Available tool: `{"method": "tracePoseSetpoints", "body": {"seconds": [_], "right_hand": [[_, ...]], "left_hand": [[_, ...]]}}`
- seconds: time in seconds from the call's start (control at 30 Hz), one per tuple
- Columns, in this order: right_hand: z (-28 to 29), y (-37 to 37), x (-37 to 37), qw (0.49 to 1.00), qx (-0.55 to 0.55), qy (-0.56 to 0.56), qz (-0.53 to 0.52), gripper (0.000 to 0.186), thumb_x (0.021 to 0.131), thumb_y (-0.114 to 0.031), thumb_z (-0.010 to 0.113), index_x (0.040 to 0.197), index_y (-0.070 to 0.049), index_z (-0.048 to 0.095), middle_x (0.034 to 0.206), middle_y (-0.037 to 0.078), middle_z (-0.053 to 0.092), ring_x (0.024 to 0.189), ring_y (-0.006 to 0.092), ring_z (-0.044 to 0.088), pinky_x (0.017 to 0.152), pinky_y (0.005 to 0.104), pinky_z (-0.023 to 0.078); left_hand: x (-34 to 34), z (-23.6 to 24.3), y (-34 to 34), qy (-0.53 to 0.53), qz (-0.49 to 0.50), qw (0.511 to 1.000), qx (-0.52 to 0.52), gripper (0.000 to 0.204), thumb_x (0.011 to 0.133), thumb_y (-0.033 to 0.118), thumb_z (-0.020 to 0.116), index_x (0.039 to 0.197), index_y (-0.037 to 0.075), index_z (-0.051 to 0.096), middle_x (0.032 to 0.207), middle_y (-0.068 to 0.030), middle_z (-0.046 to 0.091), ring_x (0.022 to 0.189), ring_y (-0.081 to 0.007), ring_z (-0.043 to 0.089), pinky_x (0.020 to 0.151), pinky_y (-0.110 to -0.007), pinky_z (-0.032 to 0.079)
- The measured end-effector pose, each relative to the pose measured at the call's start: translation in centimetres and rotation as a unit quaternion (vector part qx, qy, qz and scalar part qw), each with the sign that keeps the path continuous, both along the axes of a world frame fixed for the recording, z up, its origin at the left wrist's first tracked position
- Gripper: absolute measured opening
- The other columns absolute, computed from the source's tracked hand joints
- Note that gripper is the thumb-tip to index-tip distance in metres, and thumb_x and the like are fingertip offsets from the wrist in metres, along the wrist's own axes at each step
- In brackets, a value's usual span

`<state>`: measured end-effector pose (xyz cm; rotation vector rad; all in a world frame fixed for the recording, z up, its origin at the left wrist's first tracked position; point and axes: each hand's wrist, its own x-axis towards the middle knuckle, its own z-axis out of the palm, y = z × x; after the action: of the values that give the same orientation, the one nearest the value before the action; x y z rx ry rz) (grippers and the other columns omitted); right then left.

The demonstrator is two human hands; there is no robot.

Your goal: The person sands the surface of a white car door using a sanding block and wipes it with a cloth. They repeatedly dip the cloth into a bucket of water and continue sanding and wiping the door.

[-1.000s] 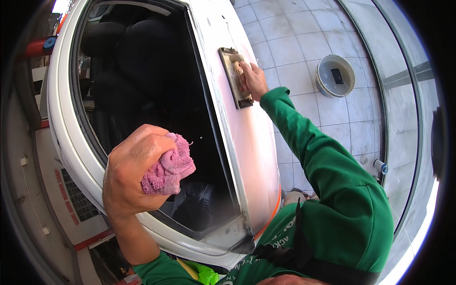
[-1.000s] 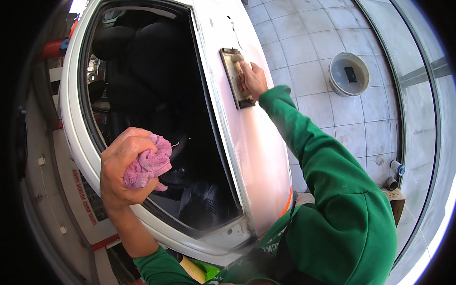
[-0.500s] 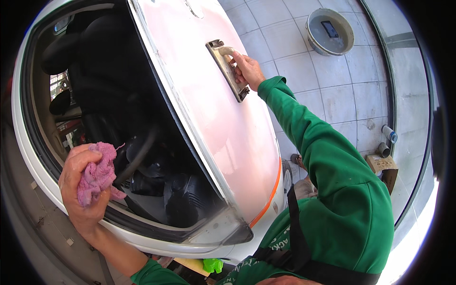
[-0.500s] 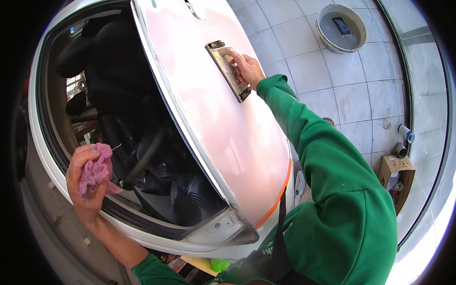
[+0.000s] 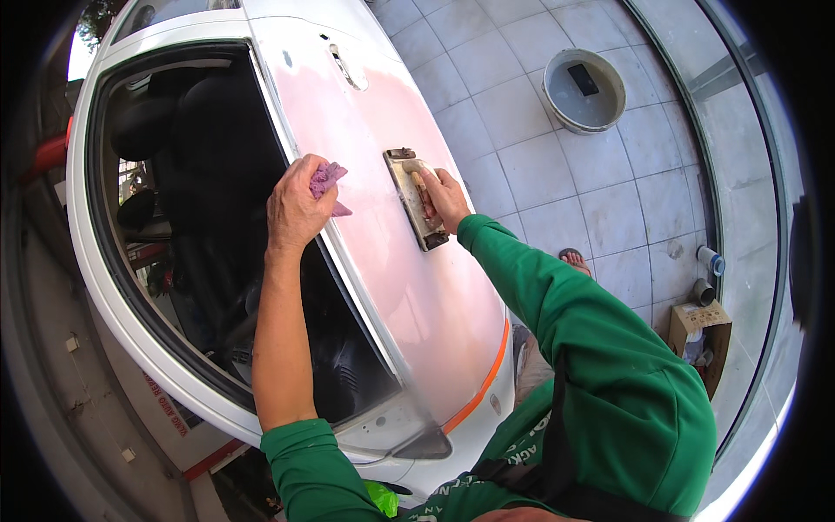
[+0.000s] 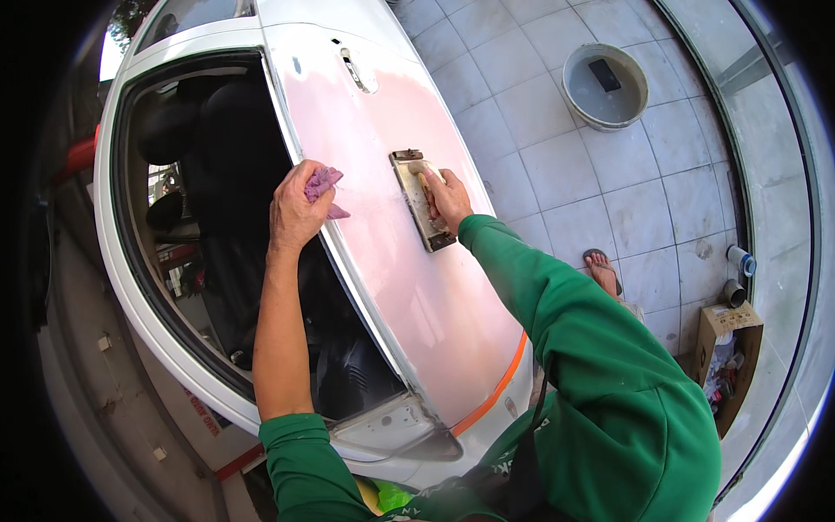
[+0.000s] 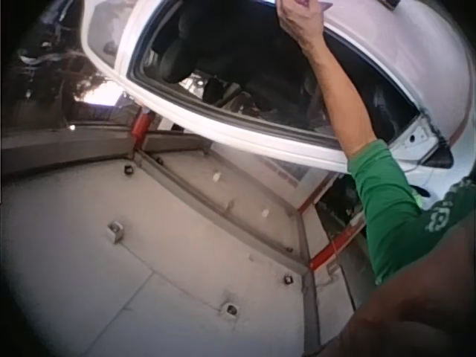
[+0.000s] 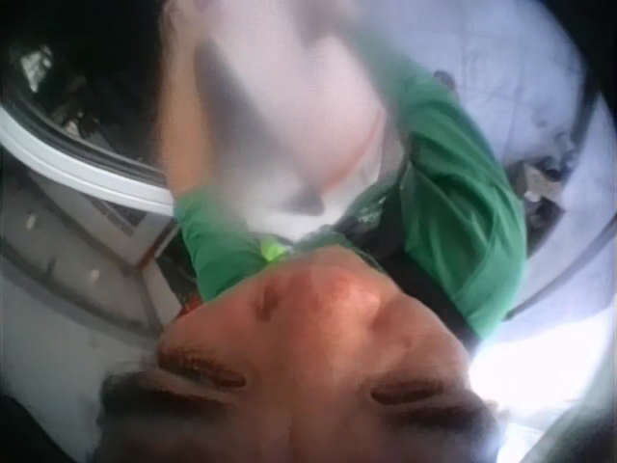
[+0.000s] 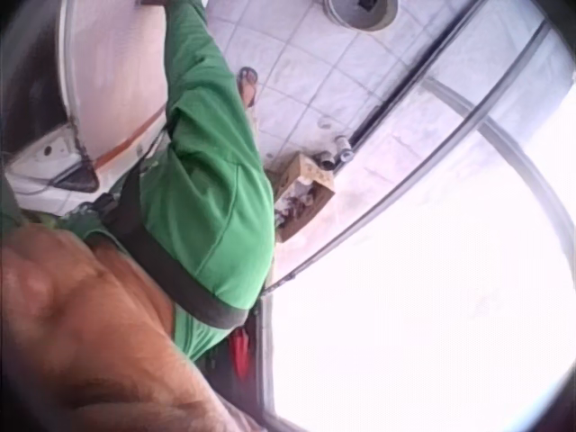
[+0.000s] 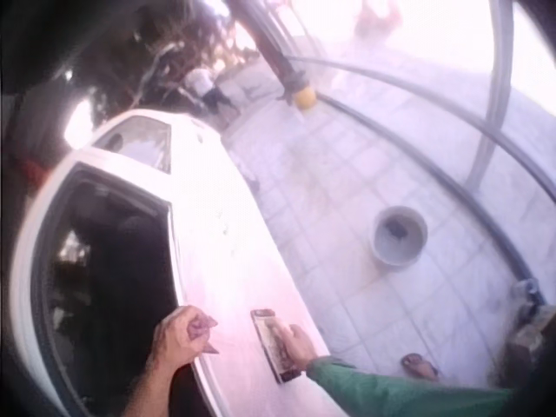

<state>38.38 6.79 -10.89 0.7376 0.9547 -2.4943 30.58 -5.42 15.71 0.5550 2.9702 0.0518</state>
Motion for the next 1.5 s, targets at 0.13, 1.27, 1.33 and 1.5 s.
{"method": "tracePoseSetpoints", "body": {"seconds": [0.13,1.27,1.33,1.5], "right_hand": [[-0.9,-0.8,1.8,0.999,0.026,0.032,0.006,0.040,0.109,-0.042,0.057,0.125,-0.006,0.064,0.077,-0.001,0.053,0.058,0.0083,0.047,0.054,0.0271,0.041],[-16.0,-1.7,-19.3,0.995,0.075,-0.058,0.022,0.063,0.099,-0.058,0.065,0.107,0.005,0.068,0.072,0.007,0.059,0.049,0.0158,0.055,0.046,0.0353,0.047],[-10.9,-1.1,-10.0,0.993,0.088,-0.059,0.055,0.053,0.102,-0.051,0.067,0.107,0.002,0.070,0.075,0.006,0.062,0.052,0.0096,0.054,0.048,0.0288,0.046],[-8.1,-1.6,-8.2,0.982,0.185,0.015,0.026,0.046,0.102,-0.045,0.069,0.107,0.001,0.073,0.078,0.008,0.070,0.073,0.0157,0.065,0.070,0.0350,0.053]], "left_hand": [[-6.6,-2.1,-2.7,0.059,-0.053,0.996,0.040,0.033,0.088,0.018,0.078,0.119,0.016,0.066,0.118,-0.0049,0.071,0.113,-0.0320,0.068,0.113,-0.065,0.039],[-17.2,-5.7,-2.5,0.042,0.065,0.974,0.213,0.025,0.087,-0.001,0.073,0.111,-0.008,0.068,0.101,-0.0103,0.070,0.094,-0.0168,0.064,0.090,-0.030,0.050],[-17.8,-6.9,-3.3,0.041,0.045,0.976,0.208,0.026,0.086,-0.001,0.073,0.110,-0.007,0.068,0.100,-0.0107,0.070,0.092,-0.0168,0.063,0.089,-0.030,0.050],[-17.3,-5.7,-2.0,0.033,0.060,0.986,0.153,0.027,0.085,0.004,0.073,0.110,-0.006,0.068,0.098,-0.0101,0.070,0.090,-0.0161,0.063,0.087,-0.029,0.050]]}}
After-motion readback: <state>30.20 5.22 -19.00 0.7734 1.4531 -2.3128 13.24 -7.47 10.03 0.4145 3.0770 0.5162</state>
